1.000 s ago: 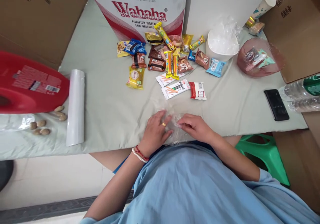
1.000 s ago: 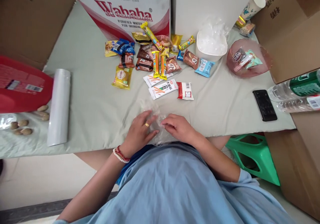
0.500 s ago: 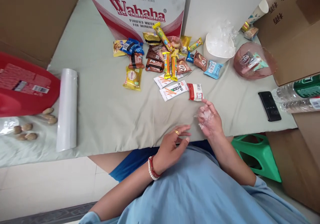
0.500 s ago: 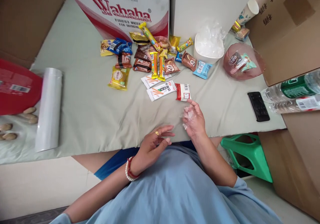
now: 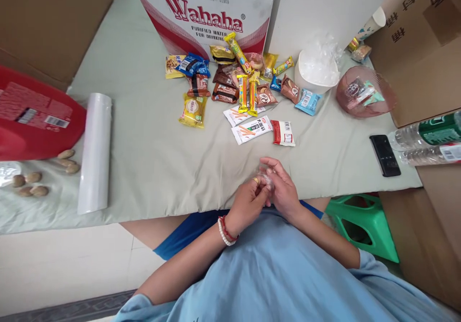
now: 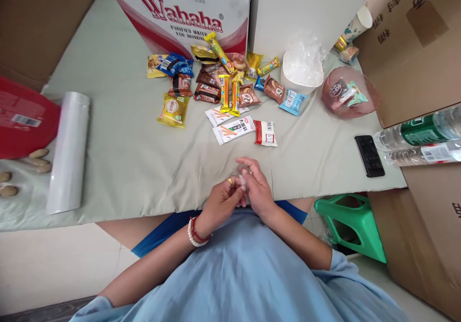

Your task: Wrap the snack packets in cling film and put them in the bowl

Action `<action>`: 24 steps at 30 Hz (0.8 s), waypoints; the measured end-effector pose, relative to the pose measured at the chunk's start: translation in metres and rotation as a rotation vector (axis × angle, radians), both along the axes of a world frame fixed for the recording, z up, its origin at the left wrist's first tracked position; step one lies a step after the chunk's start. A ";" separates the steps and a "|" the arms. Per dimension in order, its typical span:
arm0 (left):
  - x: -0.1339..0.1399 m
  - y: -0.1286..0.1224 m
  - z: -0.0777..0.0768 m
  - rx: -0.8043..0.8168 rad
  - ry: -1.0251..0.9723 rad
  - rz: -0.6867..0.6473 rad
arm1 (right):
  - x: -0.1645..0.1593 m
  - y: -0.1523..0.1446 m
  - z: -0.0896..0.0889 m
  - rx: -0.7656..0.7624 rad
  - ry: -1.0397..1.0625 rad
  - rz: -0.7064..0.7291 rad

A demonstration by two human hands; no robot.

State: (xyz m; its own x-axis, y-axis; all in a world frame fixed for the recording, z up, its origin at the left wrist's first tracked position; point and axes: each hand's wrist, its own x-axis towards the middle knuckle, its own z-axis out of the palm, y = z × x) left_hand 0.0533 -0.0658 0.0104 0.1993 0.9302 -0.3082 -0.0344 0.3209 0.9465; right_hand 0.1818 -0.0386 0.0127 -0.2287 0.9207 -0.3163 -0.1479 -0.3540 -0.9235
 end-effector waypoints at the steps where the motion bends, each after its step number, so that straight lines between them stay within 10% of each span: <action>1: 0.002 -0.001 0.000 0.010 0.006 -0.002 | 0.002 -0.005 -0.001 0.040 -0.035 0.049; 10: -0.016 -0.008 0.000 0.269 -0.074 -0.710 | 0.103 -0.066 0.006 0.415 -0.668 0.139; 15: -0.060 -0.013 -0.020 0.182 0.285 -0.141 | 0.178 -0.111 -0.019 0.272 -1.037 -0.077; 22: -0.118 -0.010 -0.011 0.511 0.806 0.257 | 0.276 -0.159 -0.078 0.150 -1.639 0.554; 24: -0.132 -0.013 -0.010 0.588 0.888 0.331 | 0.306 -0.165 -0.079 -0.049 -1.885 0.480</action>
State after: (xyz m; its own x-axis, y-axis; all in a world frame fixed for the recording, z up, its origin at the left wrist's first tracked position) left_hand -0.0786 -0.0788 0.0000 -0.1576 0.9447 0.2877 0.7292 -0.0851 0.6789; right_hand 0.4874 -0.2034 -0.0663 0.1907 0.8788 -0.4374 0.9639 -0.0832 0.2530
